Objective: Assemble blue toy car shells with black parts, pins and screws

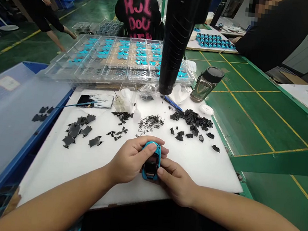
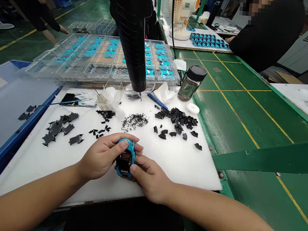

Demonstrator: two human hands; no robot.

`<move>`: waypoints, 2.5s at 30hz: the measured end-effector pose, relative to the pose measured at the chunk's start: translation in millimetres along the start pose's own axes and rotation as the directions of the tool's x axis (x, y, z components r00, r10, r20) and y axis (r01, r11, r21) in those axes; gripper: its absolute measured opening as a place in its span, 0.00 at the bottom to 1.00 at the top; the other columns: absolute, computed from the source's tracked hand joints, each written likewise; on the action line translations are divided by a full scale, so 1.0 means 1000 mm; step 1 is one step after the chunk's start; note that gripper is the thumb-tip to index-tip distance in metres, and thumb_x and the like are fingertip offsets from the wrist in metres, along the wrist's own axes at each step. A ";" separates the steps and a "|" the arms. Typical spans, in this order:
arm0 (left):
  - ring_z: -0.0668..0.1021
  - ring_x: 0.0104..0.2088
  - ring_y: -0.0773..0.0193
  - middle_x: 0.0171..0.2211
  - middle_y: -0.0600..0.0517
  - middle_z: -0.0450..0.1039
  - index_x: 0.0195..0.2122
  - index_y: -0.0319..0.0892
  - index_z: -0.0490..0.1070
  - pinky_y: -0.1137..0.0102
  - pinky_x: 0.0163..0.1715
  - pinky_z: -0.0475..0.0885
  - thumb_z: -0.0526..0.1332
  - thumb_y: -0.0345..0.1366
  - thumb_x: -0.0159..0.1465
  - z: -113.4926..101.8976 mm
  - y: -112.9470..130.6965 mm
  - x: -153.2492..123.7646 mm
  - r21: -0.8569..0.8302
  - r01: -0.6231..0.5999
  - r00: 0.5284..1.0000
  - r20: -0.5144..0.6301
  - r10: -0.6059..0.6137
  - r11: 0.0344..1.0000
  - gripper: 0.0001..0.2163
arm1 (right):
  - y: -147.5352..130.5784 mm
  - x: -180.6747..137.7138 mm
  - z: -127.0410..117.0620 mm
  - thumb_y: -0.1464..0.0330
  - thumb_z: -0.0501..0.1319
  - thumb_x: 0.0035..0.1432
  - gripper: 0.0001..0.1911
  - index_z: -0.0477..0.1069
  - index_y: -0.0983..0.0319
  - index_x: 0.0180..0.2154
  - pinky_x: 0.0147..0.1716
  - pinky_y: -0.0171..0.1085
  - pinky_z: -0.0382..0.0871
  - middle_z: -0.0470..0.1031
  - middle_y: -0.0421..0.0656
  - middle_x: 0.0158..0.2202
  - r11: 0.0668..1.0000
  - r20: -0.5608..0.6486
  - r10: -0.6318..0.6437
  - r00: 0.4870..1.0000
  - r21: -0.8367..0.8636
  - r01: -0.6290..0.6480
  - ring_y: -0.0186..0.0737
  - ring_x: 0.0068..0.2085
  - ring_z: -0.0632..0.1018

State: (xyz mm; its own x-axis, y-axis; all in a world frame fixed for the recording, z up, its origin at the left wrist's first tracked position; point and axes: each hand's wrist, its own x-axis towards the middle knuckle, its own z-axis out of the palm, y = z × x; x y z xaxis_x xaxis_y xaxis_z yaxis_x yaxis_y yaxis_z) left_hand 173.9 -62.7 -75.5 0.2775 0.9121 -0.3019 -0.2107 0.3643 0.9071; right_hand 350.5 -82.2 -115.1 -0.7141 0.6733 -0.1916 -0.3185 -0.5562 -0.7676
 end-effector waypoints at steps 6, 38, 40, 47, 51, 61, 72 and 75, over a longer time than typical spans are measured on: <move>0.81 0.40 0.58 0.41 0.44 0.80 0.46 0.40 0.73 0.67 0.41 0.78 0.59 0.44 0.66 -0.002 -0.003 0.000 -0.026 0.009 1.000 0.022 -0.008 1.000 0.14 | 0.000 0.000 -0.001 0.61 0.58 0.68 0.19 0.71 0.61 0.56 0.56 0.49 0.60 0.73 0.50 0.48 0.999 0.030 -0.001 1.000 0.045 0.000 0.46 0.51 0.72; 0.78 0.31 0.58 0.44 0.39 0.78 0.52 0.37 0.74 0.75 0.16 0.62 0.50 0.56 0.66 -0.005 -0.004 0.000 -0.253 0.049 0.997 0.074 -0.031 0.966 0.28 | 0.000 -0.002 -0.001 0.66 0.57 0.69 0.17 0.69 0.65 0.56 0.59 0.51 0.59 0.73 0.55 0.52 0.984 0.054 0.025 0.998 0.173 -0.034 0.50 0.55 0.73; 0.79 0.34 0.56 0.44 0.39 0.78 0.52 0.37 0.74 0.75 0.17 0.63 0.50 0.55 0.66 -0.006 -0.004 -0.001 -0.250 0.034 0.997 0.073 -0.017 0.968 0.28 | 0.000 -0.002 -0.001 0.65 0.58 0.69 0.17 0.70 0.65 0.56 0.58 0.52 0.59 0.74 0.54 0.52 0.984 0.051 0.024 0.998 0.177 -0.033 0.51 0.55 0.73; 0.79 0.47 0.50 0.47 0.39 0.77 0.54 0.38 0.72 0.70 0.30 0.72 0.46 0.52 0.69 -0.012 -0.005 0.001 -0.215 0.002 0.993 0.119 0.025 0.977 0.27 | -0.002 -0.002 0.001 0.64 0.59 0.68 0.17 0.71 0.64 0.55 0.57 0.50 0.61 0.75 0.52 0.50 0.978 0.047 0.024 0.999 0.207 -0.034 0.50 0.54 0.75; 0.78 0.50 0.48 0.49 0.39 0.77 0.57 0.38 0.69 0.60 0.48 0.72 0.47 0.49 0.70 -0.013 -0.005 0.002 -0.233 0.005 0.991 0.133 0.027 0.972 0.25 | -0.002 -0.002 0.003 0.64 0.61 0.67 0.17 0.72 0.63 0.54 0.57 0.49 0.62 0.75 0.51 0.50 0.972 0.023 0.024 0.999 0.234 -0.029 0.50 0.53 0.75; 0.77 0.51 0.45 0.50 0.37 0.75 0.57 0.37 0.68 0.57 0.48 0.72 0.49 0.50 0.68 -0.013 -0.007 0.009 -0.215 0.039 0.995 0.094 -0.019 0.976 0.25 | -0.004 0.002 0.002 0.65 0.61 0.66 0.16 0.72 0.66 0.52 0.54 0.48 0.65 0.75 0.54 0.49 0.966 -0.035 0.038 0.999 0.257 -0.027 0.48 0.52 0.76; 0.79 0.43 0.53 0.49 0.37 0.76 0.59 0.35 0.65 0.72 0.26 0.69 0.51 0.49 0.68 -0.012 -0.006 0.013 -0.256 0.083 0.996 0.052 -0.072 0.963 0.25 | -0.009 0.004 0.005 0.62 0.65 0.62 0.18 0.72 0.67 0.49 0.53 0.47 0.66 0.75 0.53 0.47 0.948 -0.087 0.101 0.991 0.310 -0.069 0.48 0.51 0.76; 0.79 0.45 0.51 0.50 0.36 0.75 0.60 0.35 0.64 0.72 0.27 0.69 0.51 0.48 0.69 -0.011 -0.006 0.014 -0.269 0.093 0.995 0.053 -0.082 0.959 0.25 | -0.008 0.004 0.004 0.61 0.65 0.62 0.18 0.72 0.66 0.49 0.52 0.47 0.67 0.75 0.54 0.48 0.949 -0.101 0.101 0.990 0.310 -0.065 0.48 0.50 0.76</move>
State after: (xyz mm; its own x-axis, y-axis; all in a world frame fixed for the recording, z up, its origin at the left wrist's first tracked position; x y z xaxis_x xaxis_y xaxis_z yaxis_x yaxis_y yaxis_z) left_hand 168.5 -50.4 -88.5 0.3434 0.8680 -0.3588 -0.4279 0.4847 0.7629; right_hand 347.7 -76.5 -107.7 -0.6758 0.6595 -0.3291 -0.4488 -0.7224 -0.5260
